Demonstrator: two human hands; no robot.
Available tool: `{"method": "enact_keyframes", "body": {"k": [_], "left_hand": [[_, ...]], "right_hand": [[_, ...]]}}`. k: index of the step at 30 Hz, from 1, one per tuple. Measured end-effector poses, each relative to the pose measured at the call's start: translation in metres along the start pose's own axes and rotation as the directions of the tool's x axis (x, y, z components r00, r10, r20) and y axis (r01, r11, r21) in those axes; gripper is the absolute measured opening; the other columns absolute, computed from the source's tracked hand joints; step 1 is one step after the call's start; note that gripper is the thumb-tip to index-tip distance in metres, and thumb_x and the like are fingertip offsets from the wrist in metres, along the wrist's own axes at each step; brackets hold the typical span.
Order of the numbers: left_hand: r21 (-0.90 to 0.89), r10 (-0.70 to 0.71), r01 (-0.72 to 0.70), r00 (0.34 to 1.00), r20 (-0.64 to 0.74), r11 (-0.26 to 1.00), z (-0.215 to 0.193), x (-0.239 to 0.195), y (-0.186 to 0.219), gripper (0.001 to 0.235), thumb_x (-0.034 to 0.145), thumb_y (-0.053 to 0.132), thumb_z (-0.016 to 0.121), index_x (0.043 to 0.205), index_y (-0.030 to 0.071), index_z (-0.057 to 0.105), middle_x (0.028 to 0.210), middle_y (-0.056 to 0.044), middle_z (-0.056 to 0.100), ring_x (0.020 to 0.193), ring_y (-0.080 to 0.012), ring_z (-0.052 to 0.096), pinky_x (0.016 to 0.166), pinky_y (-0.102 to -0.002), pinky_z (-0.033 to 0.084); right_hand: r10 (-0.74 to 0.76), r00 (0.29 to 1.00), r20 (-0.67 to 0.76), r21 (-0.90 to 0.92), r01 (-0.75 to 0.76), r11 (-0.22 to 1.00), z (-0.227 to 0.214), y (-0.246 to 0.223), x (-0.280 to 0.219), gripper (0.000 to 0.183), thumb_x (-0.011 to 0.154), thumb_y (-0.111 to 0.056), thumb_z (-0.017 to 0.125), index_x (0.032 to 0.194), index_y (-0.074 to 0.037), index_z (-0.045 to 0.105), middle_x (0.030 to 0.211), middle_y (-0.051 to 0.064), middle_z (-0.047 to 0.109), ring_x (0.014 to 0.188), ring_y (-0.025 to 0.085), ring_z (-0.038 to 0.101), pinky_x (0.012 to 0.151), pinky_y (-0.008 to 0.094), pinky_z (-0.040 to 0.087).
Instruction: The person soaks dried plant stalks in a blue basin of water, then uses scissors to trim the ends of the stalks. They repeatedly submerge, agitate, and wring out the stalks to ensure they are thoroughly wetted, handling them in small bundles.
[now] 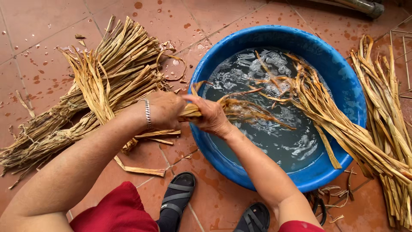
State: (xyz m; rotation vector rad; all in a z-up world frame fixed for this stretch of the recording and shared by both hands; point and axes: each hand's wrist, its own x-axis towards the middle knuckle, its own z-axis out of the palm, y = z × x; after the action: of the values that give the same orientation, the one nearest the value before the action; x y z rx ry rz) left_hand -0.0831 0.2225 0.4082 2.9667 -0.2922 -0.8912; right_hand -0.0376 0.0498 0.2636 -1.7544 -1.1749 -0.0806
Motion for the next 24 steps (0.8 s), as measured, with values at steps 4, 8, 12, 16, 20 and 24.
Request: {"method": "enact_keyframes", "body": {"k": [4,8,12,16,20,24], "left_hand": [[-0.151,-0.120,0.123,0.992,0.031,0.981,-0.027,-0.037,-0.027,0.037,0.071,0.040,0.085,0.094,0.012,0.074,0.083,-0.015,0.075,0.079,-0.0295,0.073,0.076,-0.043,0.057],[-0.294,-0.265,0.285,0.958,0.106,0.912,-0.042,-0.066,-0.051,0.037,0.082,0.041,0.085,0.088,0.005,0.076,0.071,-0.014,0.074,0.067,-0.0257,0.069,0.069,-0.042,0.058],[-0.364,-0.250,0.227,0.968,-0.015,0.903,-0.044,-0.064,-0.072,0.035,0.081,0.038,0.083,0.101,0.011,0.077,0.071,-0.012,0.075,0.065,-0.0229,0.069,0.068,-0.041,0.057],[-0.320,-0.271,0.246,0.962,-0.036,0.915,-0.043,-0.038,-0.065,0.037,0.082,0.039,0.081,0.102,0.008,0.077,0.077,-0.015,0.073,0.067,-0.0249,0.071,0.070,-0.041,0.059],[-0.122,-0.254,0.252,0.967,0.000,0.960,-0.050,-0.019,-0.035,0.034,0.082,0.040,0.081,0.104,0.015,0.075,0.084,-0.016,0.076,0.076,-0.0270,0.073,0.076,-0.042,0.059],[0.284,0.007,0.027,0.993,-0.117,0.958,-0.039,0.007,0.011,0.013,0.089,0.019,0.071,0.099,0.014,0.077,0.096,-0.016,0.076,0.091,-0.0316,0.075,0.079,-0.046,0.061]], "right_hand": [[0.261,0.960,0.100,-0.242,-0.231,0.942,0.006,0.094,-0.068,0.014,0.091,-0.016,0.071,0.105,-0.015,0.066,0.094,0.009,0.073,0.087,0.031,0.072,0.074,0.044,0.057],[0.569,0.814,0.119,-0.420,-0.478,0.771,-0.024,0.155,-0.129,0.017,0.090,-0.023,0.072,0.107,-0.018,0.068,0.088,0.014,0.073,0.088,0.036,0.071,0.076,0.049,0.053],[0.853,0.492,0.176,-0.421,-0.746,0.517,-0.056,0.182,-0.152,0.014,0.091,-0.033,0.071,0.102,-0.024,0.075,0.097,0.010,0.077,0.094,0.031,0.073,0.085,0.047,0.054],[0.917,0.273,0.290,-0.639,-0.658,0.398,-0.107,0.175,-0.140,0.048,0.072,-0.031,0.078,0.120,-0.026,0.075,0.113,0.011,0.078,0.110,0.030,0.072,0.095,0.045,0.056],[0.923,0.292,0.252,-0.739,-0.557,0.378,-0.156,0.097,-0.083,0.117,0.050,-0.056,0.099,0.150,-0.028,0.046,0.135,0.015,0.062,0.125,0.036,0.059,0.104,0.050,0.048],[0.430,0.882,0.193,-0.389,-0.333,0.859,-0.153,0.008,-0.013,0.130,0.052,-0.057,0.096,0.160,-0.016,0.035,0.157,0.020,0.047,0.144,0.038,0.043,0.119,0.051,0.033]]}}
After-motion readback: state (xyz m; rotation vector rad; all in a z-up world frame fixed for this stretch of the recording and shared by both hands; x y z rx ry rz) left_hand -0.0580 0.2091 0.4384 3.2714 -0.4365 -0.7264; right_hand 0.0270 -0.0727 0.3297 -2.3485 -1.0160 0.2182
